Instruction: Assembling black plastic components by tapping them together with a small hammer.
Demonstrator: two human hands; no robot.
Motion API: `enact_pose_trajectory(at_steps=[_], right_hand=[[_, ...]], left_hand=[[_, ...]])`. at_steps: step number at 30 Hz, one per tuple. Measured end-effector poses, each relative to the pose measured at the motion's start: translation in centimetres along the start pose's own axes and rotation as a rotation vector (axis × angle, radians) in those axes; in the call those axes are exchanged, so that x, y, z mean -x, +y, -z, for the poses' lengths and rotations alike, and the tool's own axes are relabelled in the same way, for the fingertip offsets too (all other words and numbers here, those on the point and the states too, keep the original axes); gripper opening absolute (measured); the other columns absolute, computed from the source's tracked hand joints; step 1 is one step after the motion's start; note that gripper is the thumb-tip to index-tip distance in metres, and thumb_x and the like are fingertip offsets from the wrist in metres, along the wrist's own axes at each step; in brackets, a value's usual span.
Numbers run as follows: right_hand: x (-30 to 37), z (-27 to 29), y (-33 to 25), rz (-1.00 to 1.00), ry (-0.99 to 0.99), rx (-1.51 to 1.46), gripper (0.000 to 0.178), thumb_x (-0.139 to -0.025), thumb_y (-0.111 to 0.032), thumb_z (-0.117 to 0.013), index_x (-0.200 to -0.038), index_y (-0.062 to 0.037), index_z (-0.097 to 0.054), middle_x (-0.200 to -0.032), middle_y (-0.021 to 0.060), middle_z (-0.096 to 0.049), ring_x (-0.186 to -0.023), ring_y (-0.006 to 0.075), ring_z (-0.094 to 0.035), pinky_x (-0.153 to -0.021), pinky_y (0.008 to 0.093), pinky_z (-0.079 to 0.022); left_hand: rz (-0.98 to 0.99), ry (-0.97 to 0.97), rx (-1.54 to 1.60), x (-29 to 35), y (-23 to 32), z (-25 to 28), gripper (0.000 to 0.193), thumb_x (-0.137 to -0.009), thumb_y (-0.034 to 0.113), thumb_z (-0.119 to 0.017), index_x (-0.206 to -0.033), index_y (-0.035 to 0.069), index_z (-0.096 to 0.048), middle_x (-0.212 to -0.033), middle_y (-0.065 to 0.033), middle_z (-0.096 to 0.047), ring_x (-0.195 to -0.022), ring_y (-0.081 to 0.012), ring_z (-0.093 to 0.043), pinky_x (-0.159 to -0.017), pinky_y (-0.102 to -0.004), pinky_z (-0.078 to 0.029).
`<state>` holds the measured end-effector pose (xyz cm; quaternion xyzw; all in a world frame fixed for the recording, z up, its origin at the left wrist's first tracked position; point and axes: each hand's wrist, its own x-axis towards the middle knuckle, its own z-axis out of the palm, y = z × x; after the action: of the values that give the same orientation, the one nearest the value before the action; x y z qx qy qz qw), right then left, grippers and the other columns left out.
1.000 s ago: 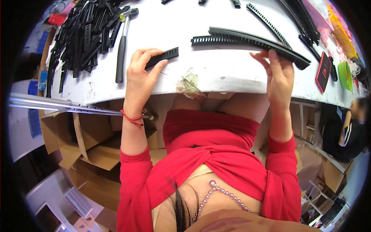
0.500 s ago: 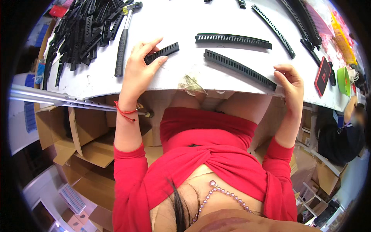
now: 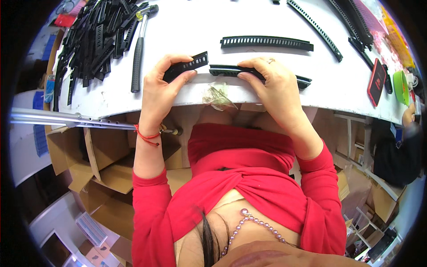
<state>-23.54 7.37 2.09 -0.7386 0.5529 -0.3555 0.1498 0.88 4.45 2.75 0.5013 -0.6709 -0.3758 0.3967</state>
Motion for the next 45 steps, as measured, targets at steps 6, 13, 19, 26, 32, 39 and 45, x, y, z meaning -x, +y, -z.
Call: enact_pose_trajectory(at_steps=[6, 13, 19, 26, 32, 39, 45], right_hand=[[-0.4, -0.9, 0.2, 0.066, 0.053, 0.008, 0.016, -0.081, -0.019, -0.075, -0.094, -0.0109, -0.071, -0.087, 0.0058, -0.066, -0.082, 0.0257, -0.064, -0.071, 0.0362, -0.053], [-1.1, -0.2, -0.3, -0.02, -0.052, -0.012, 0.017, -0.08, -0.019, -0.076, -0.092, -0.0085, -0.071, -0.087, 0.0066, -0.065, -0.084, 0.0267, -0.064, -0.073, 0.0372, -0.052], [-1.2, -0.1, -0.5, -0.029, -0.071, 0.002, 0.016, -0.081, -0.018, -0.075, -0.092, -0.0076, -0.071, -0.087, 0.007, -0.065, -0.084, 0.0271, -0.064, -0.075, 0.0377, -0.052], [-1.0, -0.1, -0.5, -0.043, -0.073, 0.007, 0.016, -0.081, -0.017, -0.075, -0.092, -0.0069, -0.07, -0.087, 0.0072, -0.065, -0.085, 0.0269, -0.064, -0.075, 0.0383, -0.052], [-0.8, -0.5, -0.1, 0.011, -0.04, 0.03, 0.017, -0.081, -0.018, -0.075, -0.092, -0.008, -0.067, -0.087, 0.0067, -0.063, -0.085, 0.0264, -0.064, -0.073, 0.0379, -0.052], [-0.4, -0.7, -0.2, 0.029, 0.024, 0.047, 0.017, -0.081, -0.019, -0.075, -0.091, -0.0093, -0.066, -0.086, 0.0055, -0.063, -0.084, 0.0257, -0.064, -0.071, 0.0373, -0.052], [-0.7, -0.6, 0.0, 0.018, -0.009, 0.027, 0.017, -0.08, -0.02, -0.076, -0.091, -0.0088, -0.067, -0.087, 0.0054, -0.063, -0.084, 0.0256, -0.064, -0.071, 0.0367, -0.052]], left_hand=[[-0.081, -0.075, -0.148, 0.4, -1.0, 1.8, 0.038, -0.081, -0.005, -0.072, -0.119, 0.001, -0.07, -0.108, -0.0071, -0.067, -0.099, -0.0128, -0.061, -0.089, -0.024, -0.048], [-0.134, -0.176, -0.146, -0.9, -1.4, 2.1, 0.035, -0.082, 0.003, -0.073, -0.118, 0.007, -0.073, -0.102, -0.0082, -0.07, -0.096, -0.0172, -0.062, -0.087, -0.0273, -0.048], [-0.111, -0.282, -0.111, -1.7, -1.3, 2.7, 0.033, -0.083, 0.0, -0.07, -0.116, 0.006, -0.073, -0.097, -0.008, -0.069, -0.093, -0.0171, -0.062, -0.085, -0.0282, -0.048], [-0.165, -0.33, -0.168, -2.1, -0.5, 3.0, 0.031, -0.08, 0.0, -0.072, -0.11, 0.004, -0.074, -0.093, -0.0077, -0.069, -0.087, -0.0185, -0.062, -0.082, -0.0284, -0.048], [-0.36, -0.187, -0.523, -0.9, 0.0, 2.3, 0.028, -0.077, -0.001, -0.073, -0.104, 0.006, -0.075, -0.09, -0.0065, -0.069, -0.09, -0.0222, -0.063, -0.084, -0.0302, -0.048], [-0.495, -0.041, -0.664, 0.7, 0.0, 0.9, 0.03, -0.082, -0.002, -0.07, -0.109, 0.01, -0.075, -0.111, -0.0116, -0.069, -0.108, -0.0281, -0.061, -0.093, -0.0344, -0.048], [-0.075, -0.077, -0.049, -0.1, -0.4, 1.3, 0.03, -0.082, 0.001, -0.074, -0.111, 0.007, -0.074, -0.108, -0.0102, -0.07, -0.1, -0.0183, -0.064, -0.089, -0.0287, -0.05]])
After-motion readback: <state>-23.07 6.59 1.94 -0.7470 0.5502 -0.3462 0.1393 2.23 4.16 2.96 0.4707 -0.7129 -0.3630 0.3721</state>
